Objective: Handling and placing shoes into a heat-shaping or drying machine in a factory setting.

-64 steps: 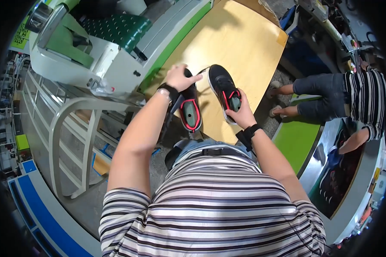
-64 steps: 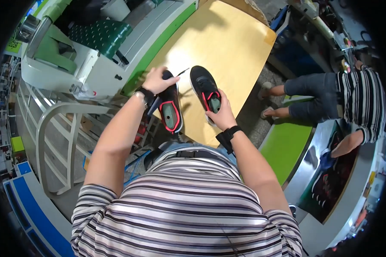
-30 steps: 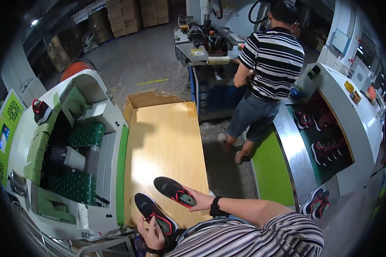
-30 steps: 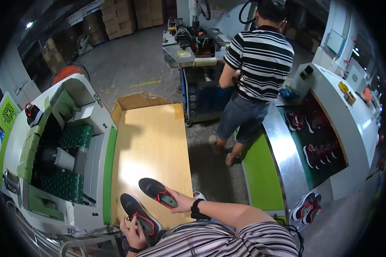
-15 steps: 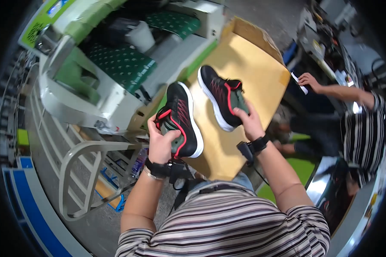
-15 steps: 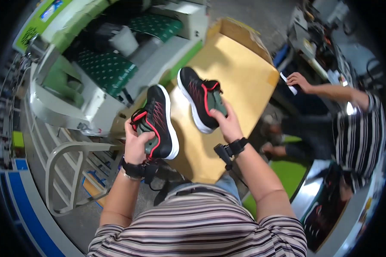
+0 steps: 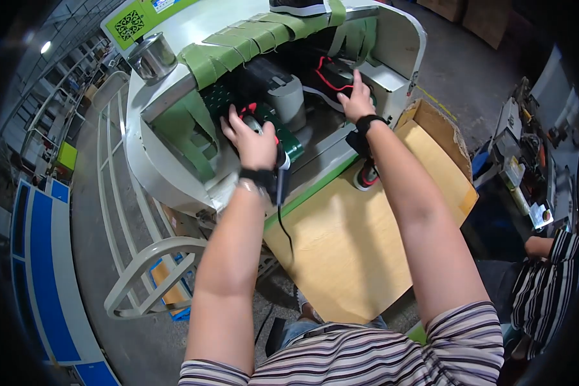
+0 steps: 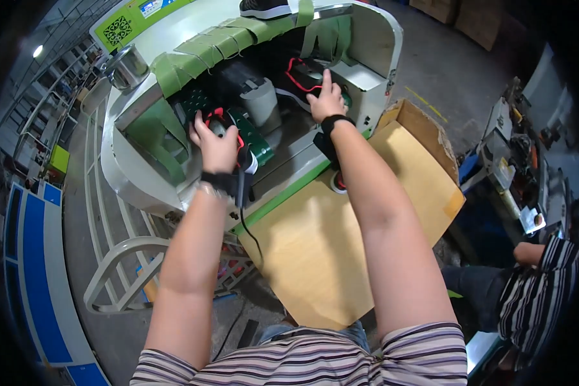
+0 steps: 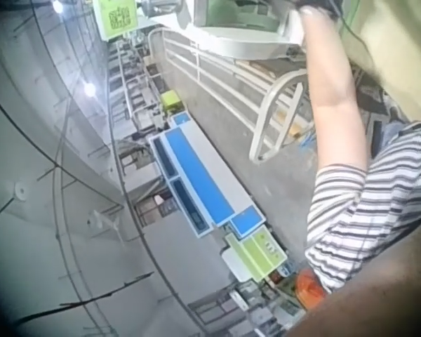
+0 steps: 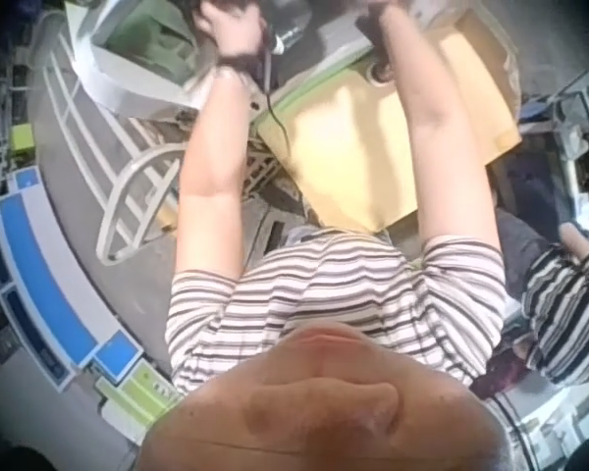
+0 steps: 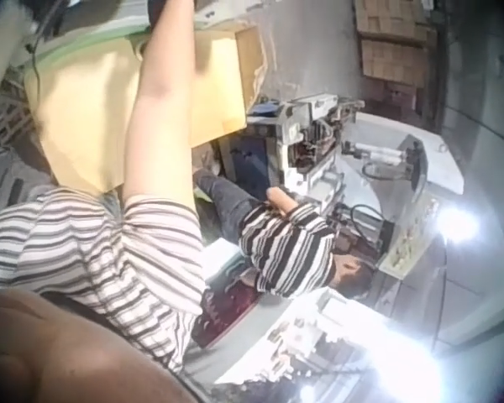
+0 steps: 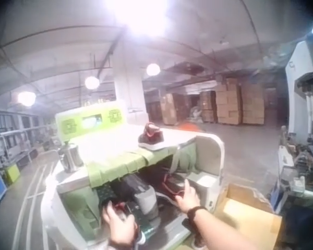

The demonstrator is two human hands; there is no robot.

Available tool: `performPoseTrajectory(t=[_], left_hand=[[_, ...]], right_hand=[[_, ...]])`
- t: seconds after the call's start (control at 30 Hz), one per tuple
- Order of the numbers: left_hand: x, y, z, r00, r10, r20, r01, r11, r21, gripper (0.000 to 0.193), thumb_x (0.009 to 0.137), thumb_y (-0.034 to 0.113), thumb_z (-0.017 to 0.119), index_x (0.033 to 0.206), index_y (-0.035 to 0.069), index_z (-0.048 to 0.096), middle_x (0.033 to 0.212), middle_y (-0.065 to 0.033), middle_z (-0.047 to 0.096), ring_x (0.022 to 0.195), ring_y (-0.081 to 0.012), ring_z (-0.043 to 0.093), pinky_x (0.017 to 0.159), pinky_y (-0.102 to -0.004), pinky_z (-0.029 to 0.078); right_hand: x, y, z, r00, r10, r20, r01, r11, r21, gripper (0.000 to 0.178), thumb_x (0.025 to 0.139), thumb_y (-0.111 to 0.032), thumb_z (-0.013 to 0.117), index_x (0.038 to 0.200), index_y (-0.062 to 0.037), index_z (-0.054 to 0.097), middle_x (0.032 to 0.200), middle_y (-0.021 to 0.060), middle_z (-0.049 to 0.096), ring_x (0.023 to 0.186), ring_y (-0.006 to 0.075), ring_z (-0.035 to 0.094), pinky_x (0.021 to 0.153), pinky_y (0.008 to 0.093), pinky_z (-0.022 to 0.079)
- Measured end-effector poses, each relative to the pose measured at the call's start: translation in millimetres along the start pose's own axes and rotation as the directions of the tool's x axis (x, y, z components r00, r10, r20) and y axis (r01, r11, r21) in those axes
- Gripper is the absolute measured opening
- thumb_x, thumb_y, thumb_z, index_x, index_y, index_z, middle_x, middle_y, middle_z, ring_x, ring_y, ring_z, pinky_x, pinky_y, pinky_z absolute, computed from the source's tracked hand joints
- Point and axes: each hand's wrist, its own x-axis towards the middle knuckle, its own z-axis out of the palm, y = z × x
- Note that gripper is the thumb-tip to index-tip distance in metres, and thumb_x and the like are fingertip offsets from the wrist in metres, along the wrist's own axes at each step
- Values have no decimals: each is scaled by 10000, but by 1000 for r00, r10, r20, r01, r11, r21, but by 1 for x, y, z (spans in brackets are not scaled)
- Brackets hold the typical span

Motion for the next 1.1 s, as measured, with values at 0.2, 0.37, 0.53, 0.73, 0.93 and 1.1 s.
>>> performPoseTrajectory(t=[0.2, 0.37, 0.53, 0.73, 0.93, 1.1], left_hand=[[-205, -35, -60, 673, 240, 700, -450, 883, 129, 902, 853, 276, 704, 1541, 105, 146, 1572, -287, 12, 1446, -493, 86, 1144, -608, 173], [-303, -118, -70, 214, -446, 869, -319, 809, 493, 1198, 731, 702, 660, 1569, 135, 17, 1587, -279, -106, 1460, -489, -61, 1087, -723, 44], [-306, -129, -61, 187, -485, 854, -374, 769, 519, 1316, 647, 790, 652, 1567, 135, -25, 1589, -265, -133, 1462, -475, -100, 1076, -735, 14], [-313, -133, -73, 252, -433, 865, -437, 747, 501, 1342, 640, 824, 622, 1562, 127, -58, 1585, -269, -148, 1457, -478, -123, 1071, -739, 2], [-339, -173, -71, 309, -364, 879, -424, 774, 470, 1365, 633, 820, 619, 1555, 121, -104, 1577, -282, -166, 1444, -481, -174, 1081, -719, -25], [-306, -129, -75, 197, -423, 884, -520, 720, 460, 1396, 623, 783, 681, 1548, 108, -118, 1569, -290, -177, 1444, -496, -149, 1091, -712, 10]], right_hand=[[-129, 104, -2, 992, -87, -88, 25, 837, -546, 809, 810, -373, 715, 1496, -222, 313, 1431, 176, 444, 1302, 420, 409, 1049, 510, 355], [-185, 198, 1, 940, 340, 31, -309, 809, 501, 931, 766, -13, 670, 1538, -164, 171, 1438, 224, 424, 1346, 381, 410, 1123, 377, 324], [-267, 194, -21, 969, 29, 246, -95, 961, 261, 915, 772, -19, 658, 1538, -137, 172, 1402, 260, 443, 1322, 399, 430, 1103, 406, 357], [-408, 93, -65, 923, 107, 370, -170, 975, 142, 966, 756, -119, 732, 1519, -24, 147, 1242, 318, 509, 1142, 462, 526, 998, 456, 436], [-471, 79, -87, 753, 295, 588, -584, 711, 391, 954, 716, -140, 780, 1485, 10, 237, 1298, 287, 523, 1180, 413, 543, 1010, 404, 444], [-527, 109, -99, 767, 200, 610, -32, 961, -275, 978, 797, -435, 721, 1545, -125, 173, 1606, 144, 167, 1483, 307, 165, 1181, 545, 140]])
